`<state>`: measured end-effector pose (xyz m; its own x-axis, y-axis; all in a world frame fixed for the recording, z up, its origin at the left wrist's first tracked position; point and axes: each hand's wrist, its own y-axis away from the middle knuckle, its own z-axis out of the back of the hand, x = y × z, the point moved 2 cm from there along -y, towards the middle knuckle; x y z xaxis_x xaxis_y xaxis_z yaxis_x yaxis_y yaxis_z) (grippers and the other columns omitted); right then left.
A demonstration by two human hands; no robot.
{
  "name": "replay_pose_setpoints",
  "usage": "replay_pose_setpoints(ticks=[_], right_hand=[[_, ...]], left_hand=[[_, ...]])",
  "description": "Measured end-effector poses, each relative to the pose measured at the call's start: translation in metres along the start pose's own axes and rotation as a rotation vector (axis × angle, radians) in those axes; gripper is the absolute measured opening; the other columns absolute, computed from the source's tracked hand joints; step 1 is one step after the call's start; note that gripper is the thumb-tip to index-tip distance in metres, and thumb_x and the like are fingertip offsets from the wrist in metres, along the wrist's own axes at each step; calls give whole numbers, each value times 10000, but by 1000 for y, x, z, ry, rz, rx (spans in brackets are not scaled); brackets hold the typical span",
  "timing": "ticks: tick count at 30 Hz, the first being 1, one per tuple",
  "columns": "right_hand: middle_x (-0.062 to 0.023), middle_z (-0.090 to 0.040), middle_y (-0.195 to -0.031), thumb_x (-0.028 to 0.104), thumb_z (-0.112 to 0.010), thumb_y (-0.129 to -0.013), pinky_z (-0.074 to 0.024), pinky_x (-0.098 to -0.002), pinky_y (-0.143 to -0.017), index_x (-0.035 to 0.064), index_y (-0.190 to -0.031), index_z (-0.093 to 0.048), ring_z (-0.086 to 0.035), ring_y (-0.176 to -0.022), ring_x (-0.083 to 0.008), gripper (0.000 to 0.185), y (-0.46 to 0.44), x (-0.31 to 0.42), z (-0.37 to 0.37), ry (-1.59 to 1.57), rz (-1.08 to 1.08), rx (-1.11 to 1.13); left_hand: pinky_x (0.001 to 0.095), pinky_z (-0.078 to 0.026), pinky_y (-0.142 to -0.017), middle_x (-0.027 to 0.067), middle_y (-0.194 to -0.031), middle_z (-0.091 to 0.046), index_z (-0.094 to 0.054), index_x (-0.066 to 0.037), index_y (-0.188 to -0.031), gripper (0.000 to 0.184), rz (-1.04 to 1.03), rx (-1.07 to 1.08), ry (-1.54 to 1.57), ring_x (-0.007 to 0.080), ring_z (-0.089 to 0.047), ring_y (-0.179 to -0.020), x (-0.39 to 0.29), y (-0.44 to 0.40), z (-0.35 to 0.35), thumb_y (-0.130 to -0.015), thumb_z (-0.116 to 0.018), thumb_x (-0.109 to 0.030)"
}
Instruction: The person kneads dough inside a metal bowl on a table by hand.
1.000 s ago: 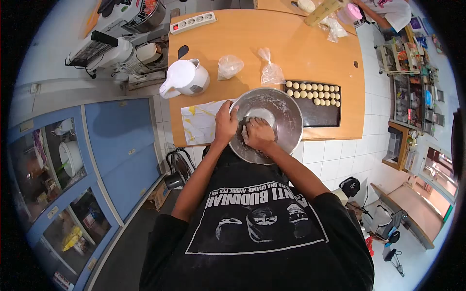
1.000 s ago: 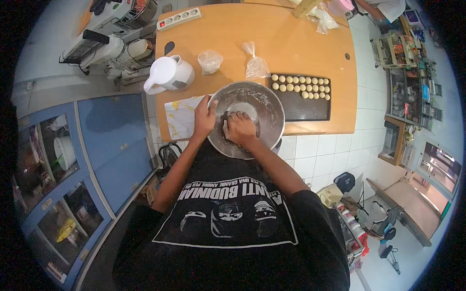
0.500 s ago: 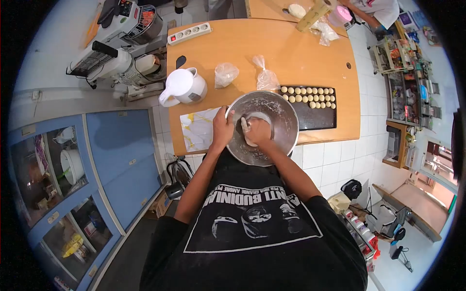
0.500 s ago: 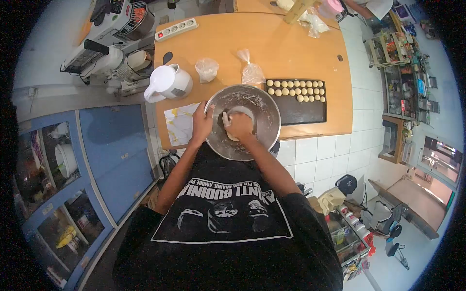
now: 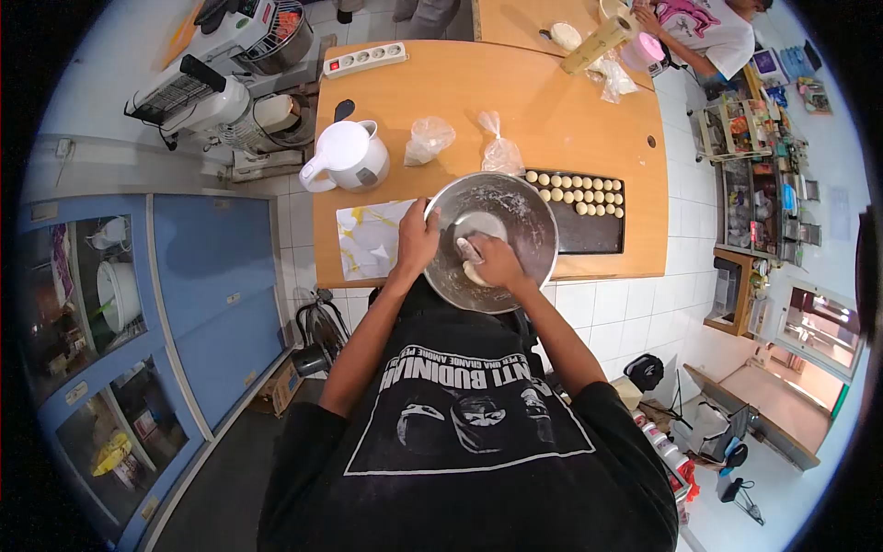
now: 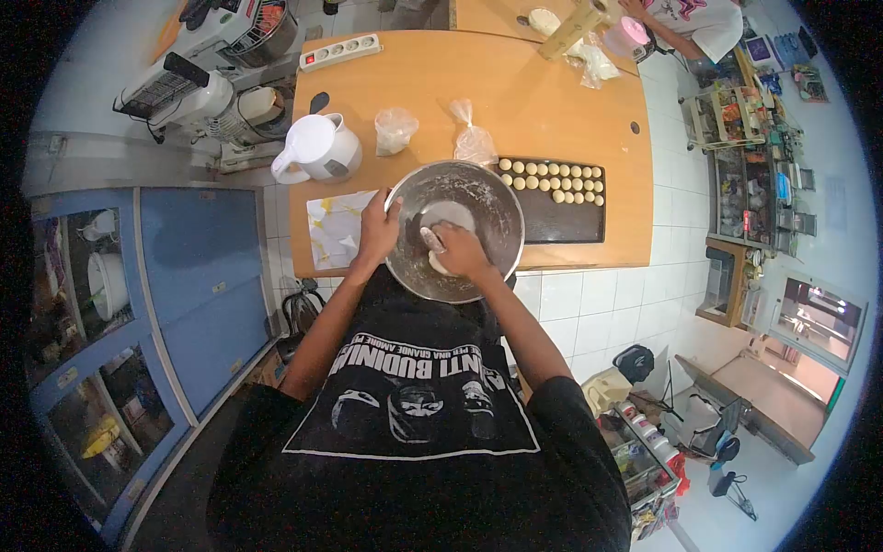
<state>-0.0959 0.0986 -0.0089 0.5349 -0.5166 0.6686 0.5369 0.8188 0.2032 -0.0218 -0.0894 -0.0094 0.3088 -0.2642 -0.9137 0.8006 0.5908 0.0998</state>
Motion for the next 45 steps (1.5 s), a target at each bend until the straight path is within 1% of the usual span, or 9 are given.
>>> replay_pose_setpoints(ticks=[4, 7, 17, 35, 39, 41, 43, 44, 45], right_hand=[[-233, -658, -1050, 452, -573, -1037, -523, -521, -914, 30, -978, -682, -642, -1027, -437, 440, 1, 19, -5, -30, 5, 33], [-214, -659, -1043, 451, -571, -1032, -524, -519, -923, 18, -954, -681, -647, -1007, -418, 454, 7, 43, 10, 188, 23, 177], [-210, -717, -1098, 460, -525, -1038, -536, -496, -951, 8, -1003, -715, -679, -1067, -391, 492, -9, 21, -22, 289, -25, 127], [-212, -692, -668, 390, -543, -1012, -575, -487, -591, 50, -654, -710, -681, -561, -398, 521, -41, 18, -32, 173, -41, -333], [-247, -716, -783, 401, -544, -1031, -571, -523, -672, 32, -798, -750, -698, -671, -434, 483, -46, 17, -27, 200, -335, -270], [-262, -717, -795, 432, -535, -1044, -566, -511, -668, 22, -829, -757, -702, -666, -426, 514, -49, 22, -15, 208, -456, -278], [-282, -731, -834, 557, -487, -1048, -567, -458, -741, -8, -813, -767, -748, -780, -374, 674, -49, 18, -2, -240, -788, -533], [-244, -738, -887, 539, -566, -1039, -542, -425, -790, -23, -920, -727, -737, -859, -334, 596, -53, -48, -35, -616, -800, -415], [-244, -738, -887, 539, -566, -1039, -542, -425, -790, -23, -920, -727, -737, -859, -334, 596, -49, -43, -27, -608, -792, -413]], left_hand=[[516, -500, -843, 271, -1038, -686, -614, 27, -1131, 175, -37, -35, 17, 490, -648, -1003, -1, 0, 2, -1017, -606, -106], [520, -500, -856, 273, -1045, -685, -613, 27, -1142, 181, -45, -54, 24, 494, -643, -1015, -5, 2, 4, -1015, -604, -103], [523, -499, -866, 279, -1053, -680, -611, 38, -1138, 189, -16, -41, 20, 497, -639, -1021, -7, 1, 1, -1024, -583, -109], [492, -489, -803, 274, -949, -634, -577, 44, -1025, 194, 44, -46, 12, 490, -619, -906, -11, 0, -2, -1036, -584, -149], [488, -490, -804, 273, -939, -635, -576, 45, -1023, 202, -4, -47, 46, 489, -618, -904, -5, -4, -3, -1035, -589, -156], [446, -515, -880, 253, -1050, -704, -622, 34, -1181, 239, 104, 30, -20, 433, -680, -1006, 3, -5, -3, -1044, -596, -160], [448, -517, -878, 258, -1058, -706, -620, 33, -1184, 240, 80, 18, -24, 435, -683, -1011, 1, -6, -1, -1043, -596, -160], [450, -520, -876, 264, -1066, -708, -618, 32, -1188, 242, 71, 13, -31, 437, -686, -1017, -1, -4, -1, -1043, -596, -161], [450, -520, -876, 264, -1066, -708, -618, 32, -1188, 242, 70, 4, -24, 437, -686, -1017, 0, -1, 0, -1043, -596, -161]])
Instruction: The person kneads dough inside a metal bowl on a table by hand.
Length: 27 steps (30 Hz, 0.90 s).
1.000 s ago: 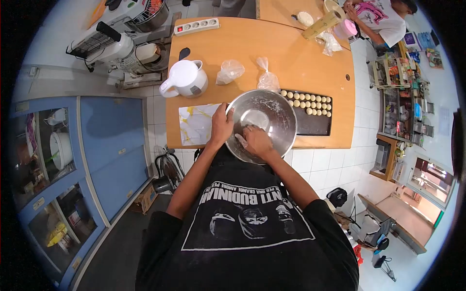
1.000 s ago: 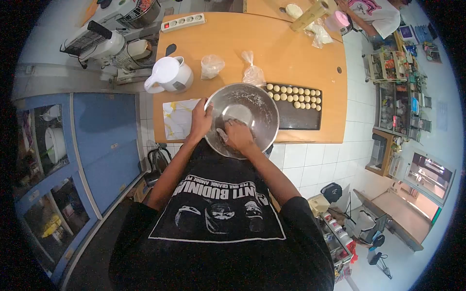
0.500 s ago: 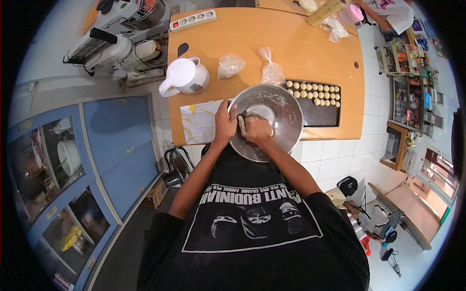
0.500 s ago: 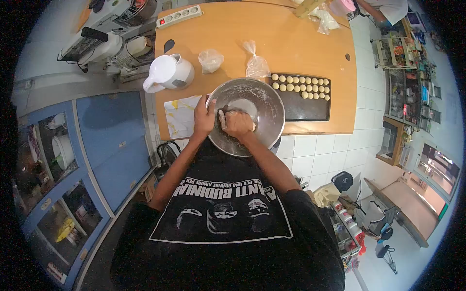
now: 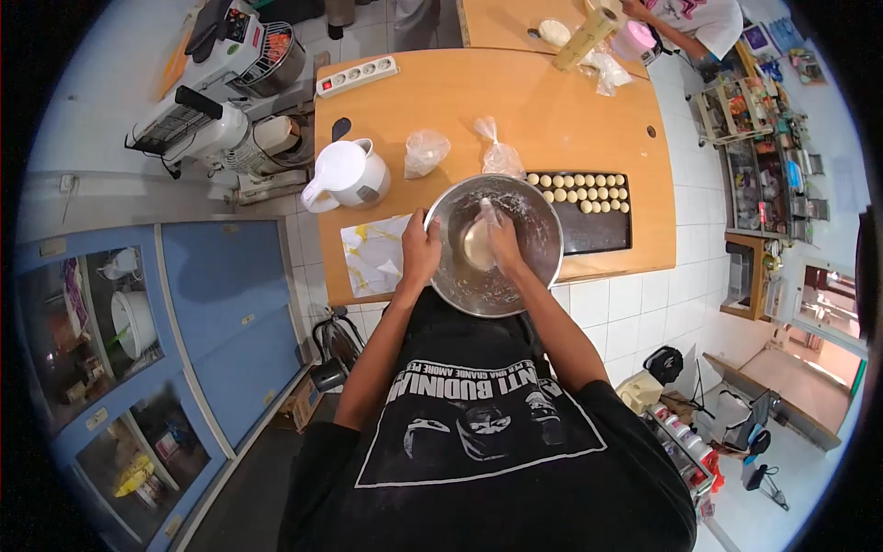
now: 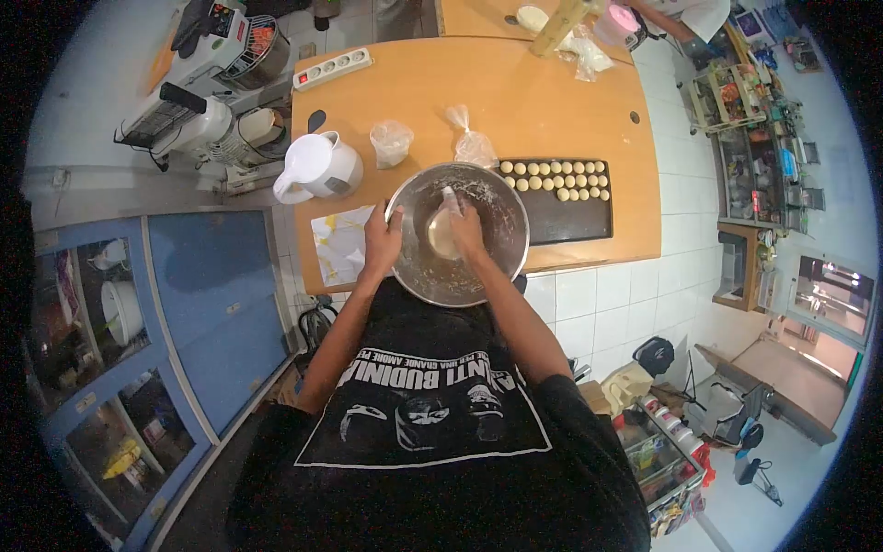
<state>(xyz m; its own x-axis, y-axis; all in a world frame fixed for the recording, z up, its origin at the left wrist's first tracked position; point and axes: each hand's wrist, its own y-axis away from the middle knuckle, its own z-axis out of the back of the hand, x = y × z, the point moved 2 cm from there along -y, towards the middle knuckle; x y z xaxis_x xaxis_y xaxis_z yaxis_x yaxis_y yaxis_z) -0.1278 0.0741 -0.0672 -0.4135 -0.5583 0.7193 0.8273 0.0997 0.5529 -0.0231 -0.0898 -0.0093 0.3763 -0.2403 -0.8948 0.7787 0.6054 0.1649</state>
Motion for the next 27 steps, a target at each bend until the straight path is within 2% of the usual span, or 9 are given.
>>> replay_pose_setpoints(ticks=[2, 3, 4, 6, 7, 10, 17, 22, 27], right_hand=[[-189, -719, -898, 407, -692, -1008, -534, -438, -787, -1, -969, -655, -707, -838, -330, 411, 31, 45, 21, -89, 453, 152], [-170, -653, -877, 261, -755, -968, -519, -448, -779, 24, -957, -600, -651, -808, -355, 284, 47, 64, 32, 31, 413, 188], [-170, -653, -877, 261, -755, -968, -519, -448, -779, 24, -957, -600, -651, -808, -355, 284, 50, 64, 32, 46, 432, 197], [-164, -623, -955, 171, -753, -935, -498, -431, -795, 24, -997, -617, -626, -902, -337, 210, 58, 61, 23, 295, 877, 100], [-193, -603, -969, 143, -741, -897, -488, -488, -821, 17, -996, -606, -595, -964, -417, 210, 62, 59, 20, 345, 982, 83], [-169, -592, -944, 156, -749, -863, -484, -509, -830, 27, -969, -609, -595, -972, -387, 218, 68, 59, 18, 550, 1179, -137], [-151, -624, -881, 152, -754, -802, -505, -512, -779, 58, -909, -610, -639, -895, -375, 202, 55, 45, 15, 661, 1114, -88], [-186, -612, -673, 184, -710, -831, -499, -521, -618, 65, -695, -597, -625, -639, -411, 214, 74, 20, 11, 546, 1010, 92], [-209, -661, -697, 287, -643, -936, -536, -541, -708, 52, -731, -664, -656, -660, -443, 312, 68, 8, 6, 661, 776, 172]], left_hand=[[458, -524, -871, 273, -1080, -711, -616, 27, -1197, 247, -15, 3, -24, 443, -692, -1031, 3, -2, 1, -1045, -595, -167], [458, -524, -871, 273, -1080, -711, -616, 27, -1197, 247, -18, -10, -16, 443, -692, -1031, 3, -3, 1, -1045, -595, -167], [462, -525, -871, 274, -1085, -712, -616, 24, -1202, 249, -11, -8, 3, 446, -693, -1037, 3, -3, 0, -1044, -598, -168], [467, -525, -871, 275, -1090, -714, -616, 21, -1207, 251, -4, 2, 18, 448, -694, -1043, 2, -2, -2, -1043, -600, -169], [468, -526, -874, 272, -1091, -715, -616, 21, -1209, 253, -25, -3, 10, 448, -695, -1045, 1, -3, -3, -1043, -600, -169], [496, -513, -844, 280, -1041, -695, -611, 30, -1134, 227, -74, -40, 23, 476, -671, -1011, 5, -4, -8, -1039, -602, -175], [530, -494, -811, 289, -982, -675, -606, 42, -1051, 217, -23, -3, -14, 499, -646, -962, 2, -4, -5, -1023, -616, -173], [530, -491, -816, 284, -990, -680, -612, 41, -1054, 206, -48, 35, 11, 498, -645, -966, -6, -1, -4, -1013, -625, -160], [527, -491, -830, 284, -1002, -685, -620, 39, -1065, 204, -79, 19, 6, 499, -645, -985, -4, -2, -4, -1010, -628, -158]])
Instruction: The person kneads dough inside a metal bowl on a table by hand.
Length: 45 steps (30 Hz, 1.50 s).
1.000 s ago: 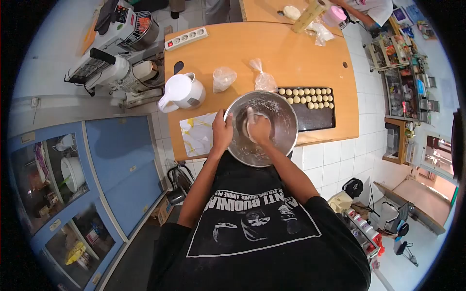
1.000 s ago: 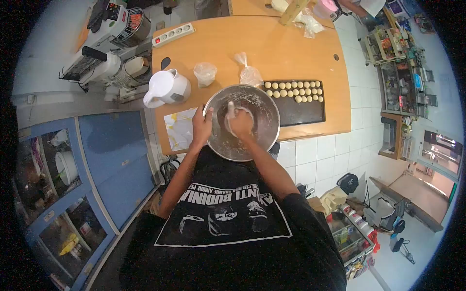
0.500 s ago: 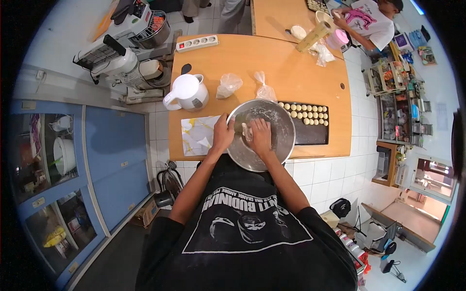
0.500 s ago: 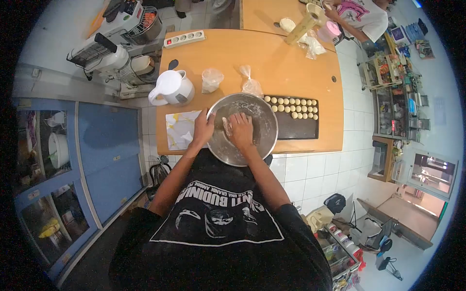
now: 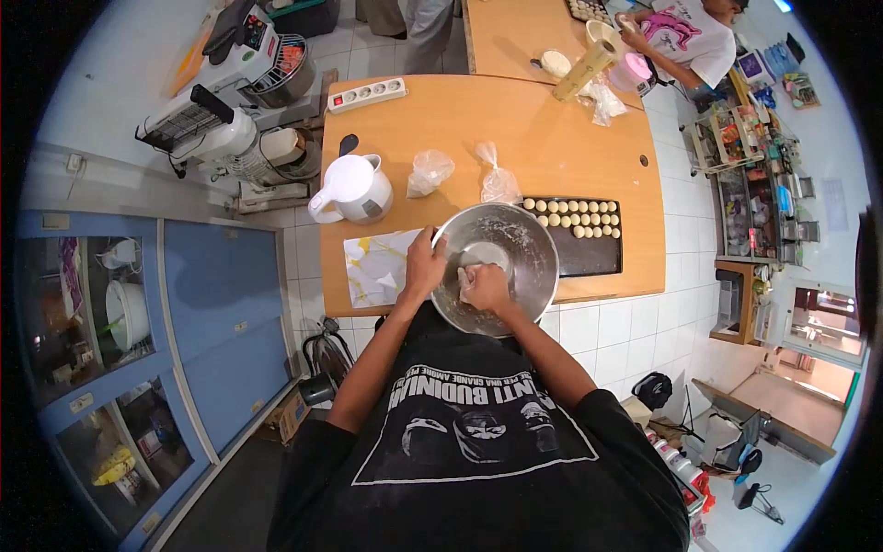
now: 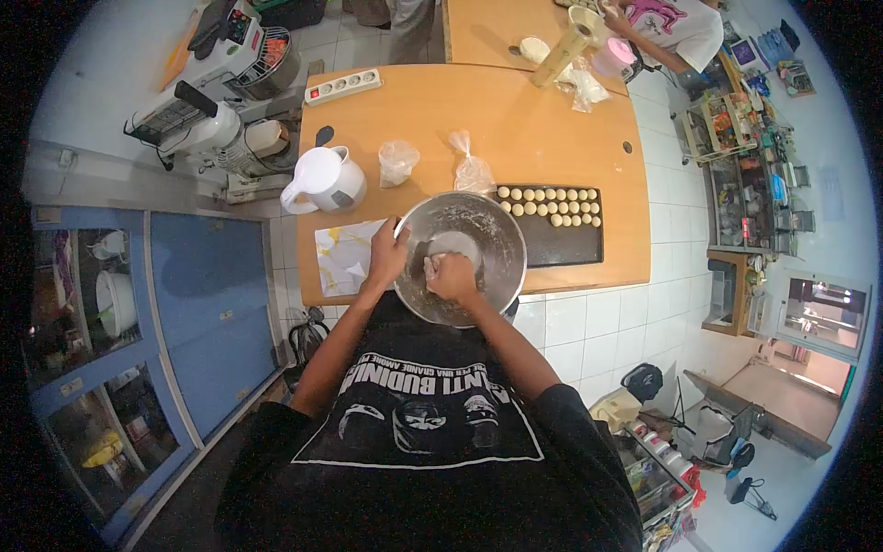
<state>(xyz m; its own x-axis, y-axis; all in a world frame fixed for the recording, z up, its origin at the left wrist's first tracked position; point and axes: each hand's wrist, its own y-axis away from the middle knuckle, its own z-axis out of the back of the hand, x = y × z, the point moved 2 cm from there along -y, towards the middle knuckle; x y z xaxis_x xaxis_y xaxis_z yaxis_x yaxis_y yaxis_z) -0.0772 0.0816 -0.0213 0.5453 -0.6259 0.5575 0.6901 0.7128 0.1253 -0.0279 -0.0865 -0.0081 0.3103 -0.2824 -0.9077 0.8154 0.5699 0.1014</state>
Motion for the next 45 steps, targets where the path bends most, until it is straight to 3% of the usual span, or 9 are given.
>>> replay_pose_setpoints(ticks=[3, 8, 11, 24, 31, 38, 42, 44, 45], right_hand=[[-226, -683, -841, 306, -621, -953, -530, -557, -710, 32, -873, -667, -674, -745, -453, 289, -8, -7, -1, -37, -109, 57], [-262, -590, -1085, 273, -626, -928, -528, -543, -817, 21, -1148, -552, -618, -1013, -459, 343, -1, 14, 21, 295, 152, -231], [-256, -610, -1139, 299, -606, -929, -526, -517, -928, -9, -1170, -600, -612, -1089, -445, 392, 1, 11, 18, 178, -38, -40], [-206, -697, -908, 218, -671, -841, -590, -494, -779, 11, -838, -665, -702, -892, -383, 207, -15, 4, 2, 141, -13, -191], [-193, -746, -1004, 281, -668, -852, -610, -461, -818, 23, -891, -747, -743, -881, -381, 272, -39, -7, -12, 220, -100, 37], [-254, -746, -882, 380, -565, -990, -591, -493, -813, 18, -956, -772, -745, -824, -416, 418, -32, 1, 2, 6, -633, -216], [-273, -726, -970, 277, -617, -959, -578, -504, -843, 9, -1061, -748, -721, -904, -440, 316, -20, -8, -2, -186, -514, -424], [-290, -653, -1113, 227, -688, -921, -532, -508, -942, -15, -1109, -679, -654, -1059, -468, 307, -6, 3, 16, 129, -51, -313], [-290, -653, -1113, 227, -688, -921, -532, -508, -942, -15, -1109, -679, -654, -1059, -468, 307, -4, 2, 20, 129, -52, -311]], left_hand=[[530, -490, -839, 290, -1014, -683, -620, 40, -1077, 209, 40, 25, -7, 501, -644, -1000, -3, 1, 2, -1013, -624, -159], [537, -489, -851, 288, -1037, -683, -619, 38, -1092, 199, 35, -26, 12, 507, -639, -1014, 1, 4, 2, -1026, -602, -150], [537, -492, -850, 291, -1042, -682, -618, 44, -1091, 204, 38, -46, 5, 509, -639, -1015, 0, 6, 1, -1028, -598, -148], [489, -495, -790, 282, -937, -668, -601, 41, -1064, 218, 78, -78, -49, 485, -654, -908, 0, 10, -5, -1049, -585, -175], [529, -478, -786, 273, -934, -639, -585, 43, -1008, 191, 49, -87, -50, 501, -623, -908, -5, 11, -6, -1034, -594, -146], [488, -506, -821, 265, -967, -691, -632, 34, -1071, 182, 18, -125, 32, 472, -664, -942, 4, 8, -7, -1027, -605, -141], [479, -507, -831, 268, -984, -698, -636, 36, -1089, 181, 10, -140, -4, 468, -670, -957, -3, 8, -3, -1022, -606, -129], [476, -508, -838, 271, -1008, -703, -639, 36, -1107, 184, 13, -149, 29, 467, -674, -974, -7, 11, -1, -1020, -605, -122], [476, -508, -838, 271, -1008, -703, -639, 36, -1107, 184, 15, -149, 29, 467, -674, -974, -6, 11, -1, -1020, -605, -122]])
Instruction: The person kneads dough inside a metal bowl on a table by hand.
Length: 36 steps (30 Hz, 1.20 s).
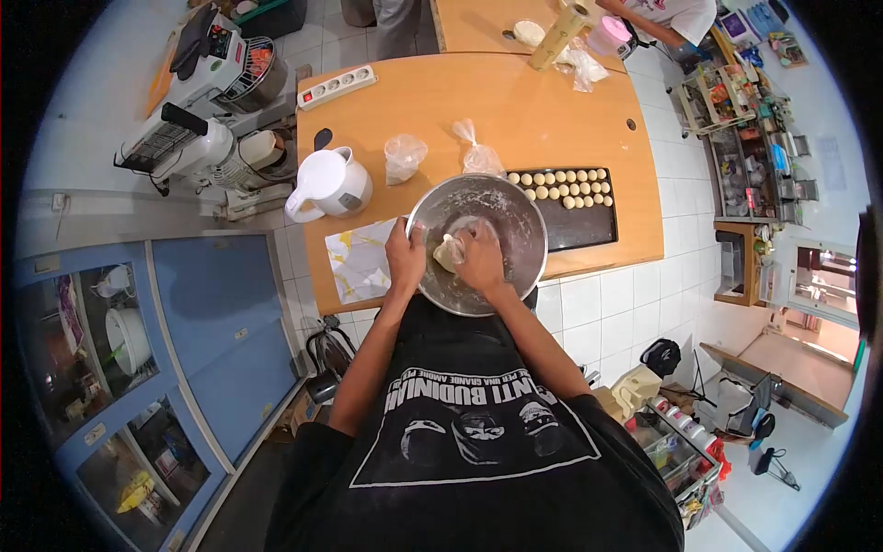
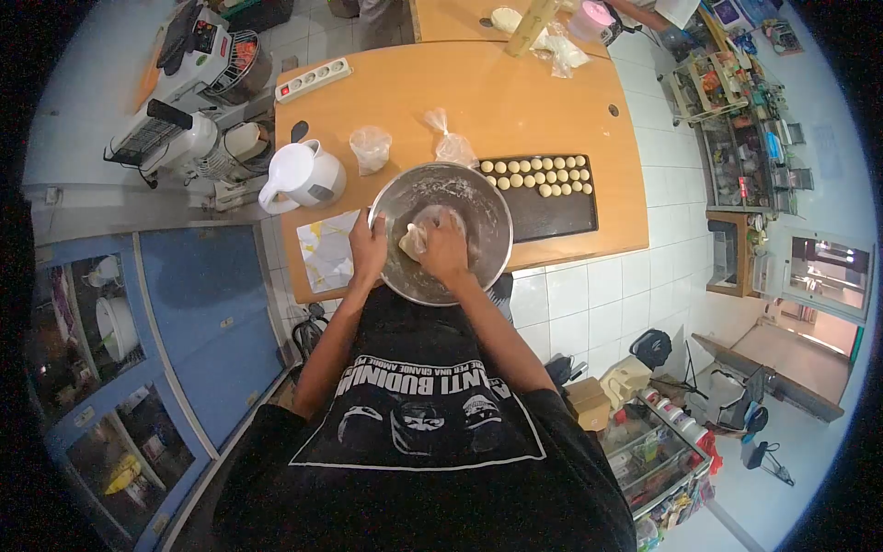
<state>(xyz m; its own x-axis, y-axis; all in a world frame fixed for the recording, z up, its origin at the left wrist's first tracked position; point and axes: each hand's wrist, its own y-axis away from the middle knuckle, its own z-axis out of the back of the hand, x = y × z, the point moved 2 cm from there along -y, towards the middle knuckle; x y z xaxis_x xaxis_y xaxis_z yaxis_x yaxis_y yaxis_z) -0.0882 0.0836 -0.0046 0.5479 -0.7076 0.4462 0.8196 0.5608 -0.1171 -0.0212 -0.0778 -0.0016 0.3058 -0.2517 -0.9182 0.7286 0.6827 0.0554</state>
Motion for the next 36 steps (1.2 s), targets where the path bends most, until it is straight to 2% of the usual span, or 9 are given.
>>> replay_pose_setpoints(ticks=[2, 5, 8, 11, 14, 20, 26, 30, 36], right_hand=[[-261, -600, -1103, 151, -717, -875, -519, -521, -940, 5, -1124, -611, -625, -1054, -469, 307, 1, -1, 2, -273, -4, 195], [-244, -611, -1041, 184, -689, -904, -534, -535, -859, 25, -1137, -563, -642, -978, -466, 308, -1, 1, 1, -418, 120, 256], [-222, -634, -973, 215, -672, -914, -546, -533, -797, 19, -1050, -604, -662, -908, -442, 248, -7, 20, -1, -233, -16, 233], [-204, -653, -903, 244, -655, -924, -554, -532, -757, 15, -956, -639, -679, -870, -417, 232, -13, 28, -16, -80, 37, 201], [-201, -655, -869, 243, -647, -930, -556, -521, -778, 14, -881, -654, -683, -863, -406, 234, -14, 25, -32, -66, 137, 180], [-199, -654, -875, 231, -644, -905, -546, -514, -812, 22, -894, -650, -671, -864, -402, 209, -6, 28, -30, -55, 179, 182], [-198, -644, -865, 214, -632, -895, -541, -519, -792, 24, -859, -616, -663, -861, -404, 193, -10, 24, -40, -117, 52, 99], [-192, -640, -826, 233, -609, -924, -538, -525, -730, 33, -822, -615, -656, -781, -414, 225, -15, 25, -43, -145, 6, 43], [-201, -679, -805, 246, -562, -953, -554, -533, -742, 39, -751, -664, -681, -751, -411, 306, -26, 21, -45, -156, -22, 118]], left_hand=[[475, -510, -843, 269, -1024, -708, -640, 38, -1119, 189, 28, 12, 8, 468, -675, -985, 1, 0, 0, -1022, -600, -119], [479, -510, -845, 274, -1011, -706, -642, 41, -1109, 188, 22, 13, -4, 470, -676, -984, 1, 0, 0, -1023, -598, -119], [490, -510, -835, 281, -987, -706, -644, 45, -1095, 196, 38, 26, 14, 484, -675, -971, 6, -1, 0, -1021, -606, -132], [501, -506, -815, 293, -956, -696, -642, 46, -1070, 202, 66, 7, -37, 502, -667, -946, 4, 0, 1, -1018, -614, -147], [508, -502, -792, 304, -944, -685, -632, 45, -1042, 203, 68, 21, -23, 513, -658, -934, 3, 1, 3, -1017, -617, -156], [512, -484, -756, 287, -901, -652, -597, 41, -979, 221, 81, 48, -19, 509, -632, -873, 6, 0, 2, -1024, -616, -175], [484, -484, -761, 266, -888, -638, -587, 43, -975, 240, 127, 78, 35, 460, -620, -838, 3, -4, -6, -1037, -608, -188], [470, -488, -770, 259, -886, -644, -592, 48, -982, 233, 118, 106, 16, 433, -621, -821, 2, -6, -6, -1043, -598, -177], [467, -490, -784, 254, -903, -650, -590, 52, -1000, 232, 100, 84, 39, 414, -620, -828, 8, -4, -10, -1049, -592, -175]])
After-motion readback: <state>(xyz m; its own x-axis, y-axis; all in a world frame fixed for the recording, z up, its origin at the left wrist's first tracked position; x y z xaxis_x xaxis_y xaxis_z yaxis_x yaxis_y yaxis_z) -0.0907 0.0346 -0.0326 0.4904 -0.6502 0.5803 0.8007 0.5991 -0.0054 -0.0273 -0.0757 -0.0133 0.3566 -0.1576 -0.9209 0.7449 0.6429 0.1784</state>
